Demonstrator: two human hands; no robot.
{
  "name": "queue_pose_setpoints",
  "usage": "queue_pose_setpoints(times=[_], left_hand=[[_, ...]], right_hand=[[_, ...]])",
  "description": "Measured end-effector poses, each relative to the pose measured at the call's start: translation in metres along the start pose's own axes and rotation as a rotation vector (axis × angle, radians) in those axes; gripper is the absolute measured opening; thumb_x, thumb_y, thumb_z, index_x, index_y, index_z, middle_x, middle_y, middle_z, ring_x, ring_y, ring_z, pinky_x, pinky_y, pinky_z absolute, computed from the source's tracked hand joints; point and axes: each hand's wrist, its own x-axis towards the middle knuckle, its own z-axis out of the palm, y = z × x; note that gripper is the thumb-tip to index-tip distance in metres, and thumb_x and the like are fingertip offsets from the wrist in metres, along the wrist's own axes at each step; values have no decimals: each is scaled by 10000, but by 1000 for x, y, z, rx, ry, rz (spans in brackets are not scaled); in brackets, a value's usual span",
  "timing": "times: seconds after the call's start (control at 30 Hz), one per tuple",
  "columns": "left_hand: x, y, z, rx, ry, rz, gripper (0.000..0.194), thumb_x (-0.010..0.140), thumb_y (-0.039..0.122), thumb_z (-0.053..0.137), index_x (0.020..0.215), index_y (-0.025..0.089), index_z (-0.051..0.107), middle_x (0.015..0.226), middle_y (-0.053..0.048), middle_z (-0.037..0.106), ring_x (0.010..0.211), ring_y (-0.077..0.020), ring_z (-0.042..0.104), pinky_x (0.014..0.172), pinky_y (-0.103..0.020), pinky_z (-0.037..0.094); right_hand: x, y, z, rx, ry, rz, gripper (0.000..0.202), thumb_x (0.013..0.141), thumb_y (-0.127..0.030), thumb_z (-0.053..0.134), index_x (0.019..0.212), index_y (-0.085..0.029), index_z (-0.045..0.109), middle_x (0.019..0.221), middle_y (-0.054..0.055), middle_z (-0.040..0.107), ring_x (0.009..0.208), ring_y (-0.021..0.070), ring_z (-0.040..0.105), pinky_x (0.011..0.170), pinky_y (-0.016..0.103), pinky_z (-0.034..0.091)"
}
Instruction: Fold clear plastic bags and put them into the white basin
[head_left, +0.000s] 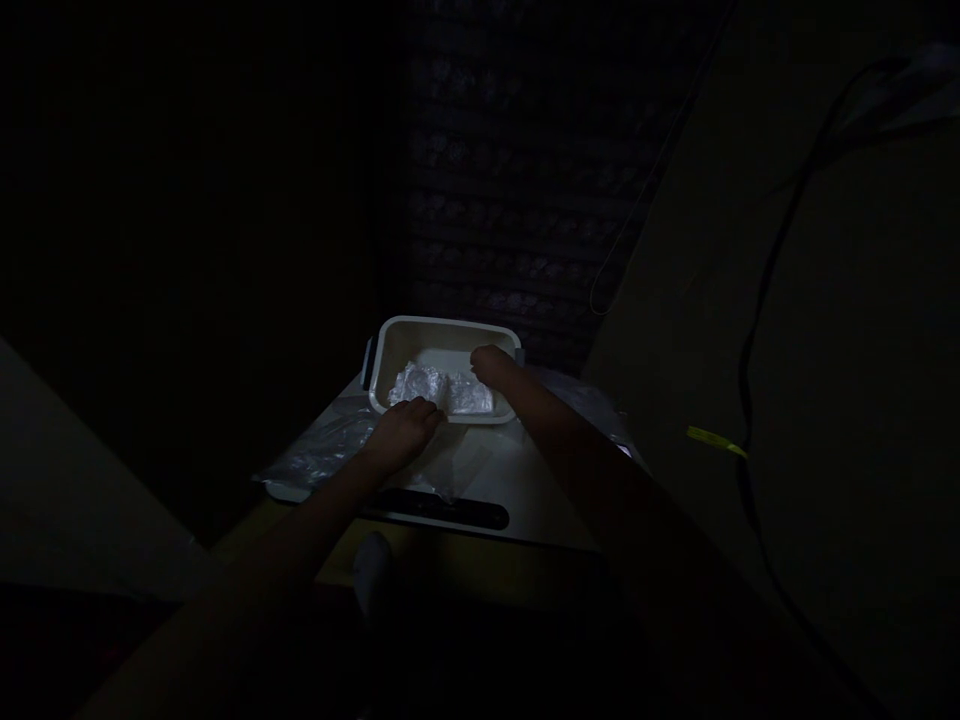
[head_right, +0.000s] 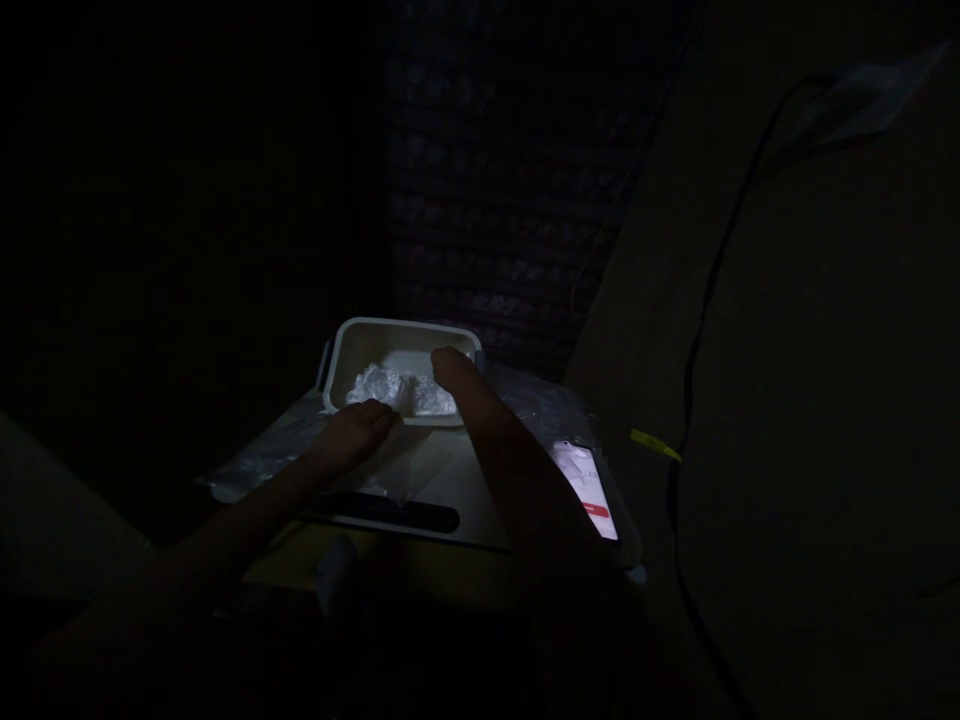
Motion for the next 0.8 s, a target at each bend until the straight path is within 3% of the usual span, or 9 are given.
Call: queue_pose_setpoints(times=[0.23, 0.4, 0.6, 0.8], left_hand=[[14, -6, -1, 28, 41, -107, 244, 743, 157, 371, 941, 151, 513, 906, -93, 557, 842, -210, 476, 699, -336, 339], [28, -3, 2, 29, 70, -265, 367, 720, 139, 337, 1072, 108, 435, 1091, -133, 478, 1011, -235, 401, 816, -382, 271], [41, 0, 9, 6, 28, -381, 519, 686, 178, 328, 1192, 73, 280, 1243, -151, 303, 1158, -245, 206, 872, -439, 192], [47, -4, 13, -42, 12, -392, 560, 679, 212, 343, 1202, 37, 240, 1266, -179, 236, 1172, -258, 160, 813, -393, 302]], right_hand=[[-27, 2, -35, -10, 236, -52, 318, 699, -66, 341, 929, -115, 555, 974, 97, 534, 937, 175, 452, 820, 260, 308], [-70, 23, -36, 45, 331, 36, 330, 714, -105, 318, 946, -148, 549, 934, 64, 544, 896, 151, 461, 794, 246, 322], [-112, 44, -13, 128, 311, 64, 322, 695, -100, 331, 915, -144, 561, 898, 61, 563, 852, 139, 481, 774, 232, 342], [-138, 36, 15, 100, 73, 17, 296, 686, -119, 363, 884, -167, 577, 900, 61, 586, 836, 144, 507, 749, 236, 350]])
